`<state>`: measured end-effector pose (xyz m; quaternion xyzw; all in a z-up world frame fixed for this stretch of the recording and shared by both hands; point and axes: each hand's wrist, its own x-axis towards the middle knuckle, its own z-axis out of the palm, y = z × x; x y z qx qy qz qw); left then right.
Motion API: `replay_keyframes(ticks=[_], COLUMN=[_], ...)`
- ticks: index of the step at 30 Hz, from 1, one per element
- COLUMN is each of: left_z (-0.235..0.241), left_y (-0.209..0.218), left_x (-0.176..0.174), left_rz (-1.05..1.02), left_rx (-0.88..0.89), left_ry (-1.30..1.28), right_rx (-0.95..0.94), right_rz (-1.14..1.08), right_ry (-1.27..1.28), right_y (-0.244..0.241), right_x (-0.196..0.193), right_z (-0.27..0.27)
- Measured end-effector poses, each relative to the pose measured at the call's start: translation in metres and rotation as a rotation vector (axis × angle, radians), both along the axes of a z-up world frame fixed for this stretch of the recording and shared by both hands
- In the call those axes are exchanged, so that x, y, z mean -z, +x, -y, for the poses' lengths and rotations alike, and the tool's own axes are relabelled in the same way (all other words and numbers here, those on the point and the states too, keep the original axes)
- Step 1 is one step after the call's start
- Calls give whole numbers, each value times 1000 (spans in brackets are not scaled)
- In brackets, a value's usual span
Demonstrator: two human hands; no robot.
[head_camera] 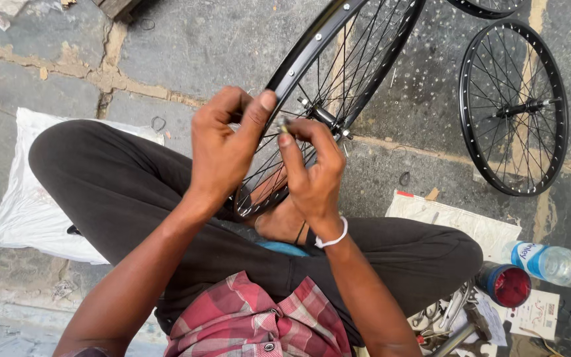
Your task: The person sits on the ground and uses a small tool to tighten the nipples on the spokes of a bicycle wheel. They rotate the wheel to access different spokes and continue the tightening process.
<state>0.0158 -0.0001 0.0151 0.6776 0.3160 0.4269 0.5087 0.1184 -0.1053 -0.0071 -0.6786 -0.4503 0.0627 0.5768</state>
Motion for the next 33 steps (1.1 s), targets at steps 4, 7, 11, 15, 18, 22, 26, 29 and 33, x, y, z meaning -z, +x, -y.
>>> replay_keyframes(ticks=[4,7,11,15,18,22,26,29,33], left_z=[17,29,27,24,26,31,29,18,28], left_y=[-14,-25,-35,-38,-37,-36,-36,-37,-38], left_x=[9,20,31,36,39,36,24,24,29], left_rz=[-22,-2,163,135,126,87,79,90,109], left_rx=[24,-38,12,57,55,18,55,148,121], left_ry=[80,42,-165,-109,-117,-178,-57,-17,-109], right_rx=[99,-23,-452,-538,-397,-110,107,79,-253], right_rz=[-97,-71,-502,-34,108,356,348,391,350], right_ry=[146,42,-78,49,28,93,191,191,69], right_y=[-22,-18,-1,15,11,-5,-38,-42,9], right_x=[16,23,18,11,18,36,28,25,16], right_z=[7,4,6,-7,-3,-11,-5,-4,10])
